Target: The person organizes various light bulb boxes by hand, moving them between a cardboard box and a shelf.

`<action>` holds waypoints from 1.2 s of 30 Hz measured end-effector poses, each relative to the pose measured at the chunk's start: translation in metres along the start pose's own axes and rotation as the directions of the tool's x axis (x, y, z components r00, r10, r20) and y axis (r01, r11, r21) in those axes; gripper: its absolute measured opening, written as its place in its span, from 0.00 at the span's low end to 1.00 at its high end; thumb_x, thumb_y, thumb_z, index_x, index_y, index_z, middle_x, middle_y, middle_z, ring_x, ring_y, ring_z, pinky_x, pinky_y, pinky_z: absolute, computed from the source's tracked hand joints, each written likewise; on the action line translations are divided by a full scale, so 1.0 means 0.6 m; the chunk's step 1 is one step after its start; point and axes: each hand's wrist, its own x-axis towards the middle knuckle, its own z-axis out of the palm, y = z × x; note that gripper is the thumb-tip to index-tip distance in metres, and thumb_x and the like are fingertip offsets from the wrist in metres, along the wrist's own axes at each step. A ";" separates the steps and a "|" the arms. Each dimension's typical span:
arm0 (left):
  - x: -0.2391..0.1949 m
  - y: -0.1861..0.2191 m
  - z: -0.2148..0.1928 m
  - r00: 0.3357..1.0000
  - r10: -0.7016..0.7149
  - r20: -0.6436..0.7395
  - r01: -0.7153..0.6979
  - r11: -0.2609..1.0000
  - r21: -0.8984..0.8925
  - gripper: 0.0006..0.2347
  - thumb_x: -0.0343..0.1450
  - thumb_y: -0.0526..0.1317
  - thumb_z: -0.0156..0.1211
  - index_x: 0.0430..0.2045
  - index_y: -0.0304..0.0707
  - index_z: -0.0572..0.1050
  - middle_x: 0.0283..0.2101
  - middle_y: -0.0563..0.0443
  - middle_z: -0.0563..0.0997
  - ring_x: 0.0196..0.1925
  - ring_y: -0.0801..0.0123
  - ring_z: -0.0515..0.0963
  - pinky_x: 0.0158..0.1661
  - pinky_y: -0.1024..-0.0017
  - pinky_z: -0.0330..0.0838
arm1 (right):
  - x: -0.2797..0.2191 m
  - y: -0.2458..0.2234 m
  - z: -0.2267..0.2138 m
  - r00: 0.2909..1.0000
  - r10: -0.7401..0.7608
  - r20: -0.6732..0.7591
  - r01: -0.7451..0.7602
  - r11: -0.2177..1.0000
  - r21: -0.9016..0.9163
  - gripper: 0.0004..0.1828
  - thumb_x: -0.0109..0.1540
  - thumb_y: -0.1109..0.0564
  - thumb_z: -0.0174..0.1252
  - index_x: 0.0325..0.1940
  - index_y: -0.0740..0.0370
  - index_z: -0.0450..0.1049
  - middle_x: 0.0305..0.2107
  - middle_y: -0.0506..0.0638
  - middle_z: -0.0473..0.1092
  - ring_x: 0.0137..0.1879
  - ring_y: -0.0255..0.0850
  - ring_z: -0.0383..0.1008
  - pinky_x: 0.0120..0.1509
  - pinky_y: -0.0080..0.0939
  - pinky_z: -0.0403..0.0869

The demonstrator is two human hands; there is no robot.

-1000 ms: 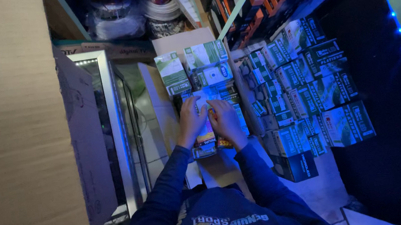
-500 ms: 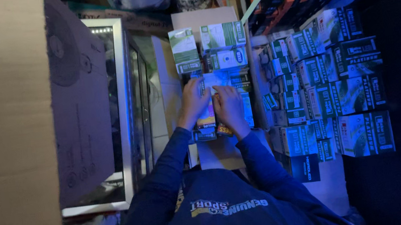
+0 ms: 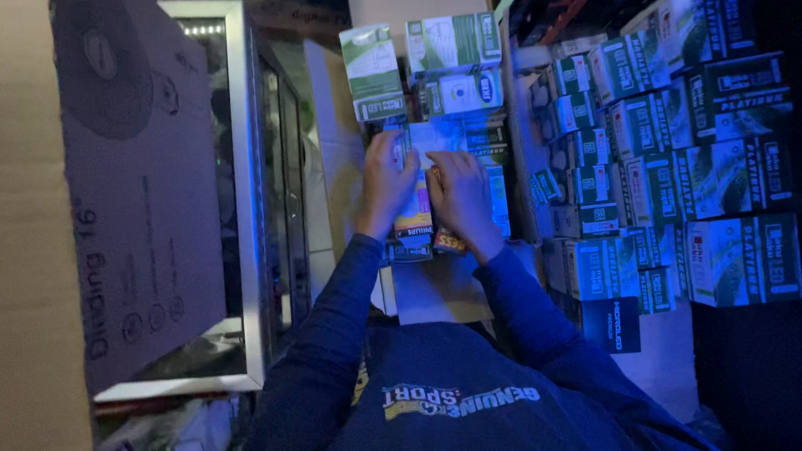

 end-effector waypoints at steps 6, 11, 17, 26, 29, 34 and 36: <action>-0.006 -0.002 0.000 0.998 0.037 -0.041 -0.038 0.999 -0.024 0.12 0.70 0.36 0.62 0.44 0.28 0.75 0.46 0.37 0.79 0.51 0.46 0.80 0.53 0.59 0.73 | -0.006 -0.004 0.001 0.999 0.026 0.019 -0.026 1.000 0.003 0.16 0.61 0.58 0.62 0.54 0.60 0.75 0.44 0.57 0.74 0.54 0.56 0.72 0.58 0.55 0.69; -0.005 -0.009 0.001 0.999 0.010 -0.053 -0.019 0.986 -0.165 0.08 0.74 0.36 0.60 0.43 0.29 0.76 0.45 0.39 0.79 0.51 0.51 0.81 0.53 0.62 0.74 | -0.009 -0.002 -0.004 1.000 0.022 0.022 -0.023 0.996 0.081 0.16 0.64 0.57 0.62 0.55 0.62 0.74 0.45 0.58 0.74 0.54 0.56 0.72 0.60 0.54 0.70; -0.014 -0.012 -0.009 1.000 0.019 -0.019 -0.022 0.982 -0.189 0.09 0.74 0.36 0.59 0.44 0.29 0.75 0.46 0.39 0.79 0.52 0.51 0.80 0.53 0.62 0.73 | -0.015 -0.002 -0.021 0.999 -0.017 -0.031 0.017 1.000 0.015 0.20 0.63 0.55 0.64 0.57 0.63 0.73 0.50 0.59 0.73 0.58 0.57 0.72 0.64 0.56 0.68; -0.043 -0.005 -0.047 0.999 -0.045 0.031 0.049 0.986 -0.162 0.12 0.74 0.36 0.60 0.50 0.30 0.73 0.52 0.39 0.77 0.57 0.51 0.78 0.57 0.63 0.71 | -0.040 -0.022 -0.032 0.997 0.038 0.072 -0.040 0.999 0.036 0.38 0.57 0.51 0.69 0.68 0.64 0.66 0.63 0.68 0.60 0.69 0.67 0.59 0.72 0.61 0.62; -0.058 0.001 -0.052 0.996 -0.056 0.065 0.065 0.988 -0.143 0.18 0.73 0.38 0.62 0.55 0.29 0.69 0.56 0.37 0.73 0.62 0.49 0.74 0.62 0.61 0.67 | -0.039 -0.025 -0.030 0.995 0.042 0.095 -0.048 0.998 0.052 0.38 0.57 0.54 0.69 0.70 0.61 0.65 0.66 0.67 0.58 0.72 0.67 0.56 0.75 0.61 0.60; -0.076 0.002 -0.039 0.994 -0.081 0.073 0.091 0.985 -0.144 0.28 0.70 0.40 0.66 0.63 0.28 0.62 0.62 0.35 0.68 0.66 0.48 0.70 0.66 0.61 0.64 | -0.041 -0.023 -0.029 0.997 0.040 0.069 -0.045 0.996 0.074 0.36 0.59 0.55 0.68 0.70 0.61 0.66 0.67 0.67 0.57 0.73 0.66 0.56 0.77 0.61 0.59; -0.080 0.001 -0.039 0.992 -0.098 0.084 0.107 0.987 -0.117 0.31 0.70 0.41 0.68 0.65 0.27 0.60 0.63 0.35 0.67 0.67 0.48 0.69 0.66 0.61 0.64 | -0.041 -0.022 -0.028 0.997 0.050 0.057 -0.054 0.996 0.065 0.36 0.59 0.55 0.68 0.70 0.61 0.66 0.67 0.67 0.57 0.74 0.67 0.55 0.77 0.61 0.59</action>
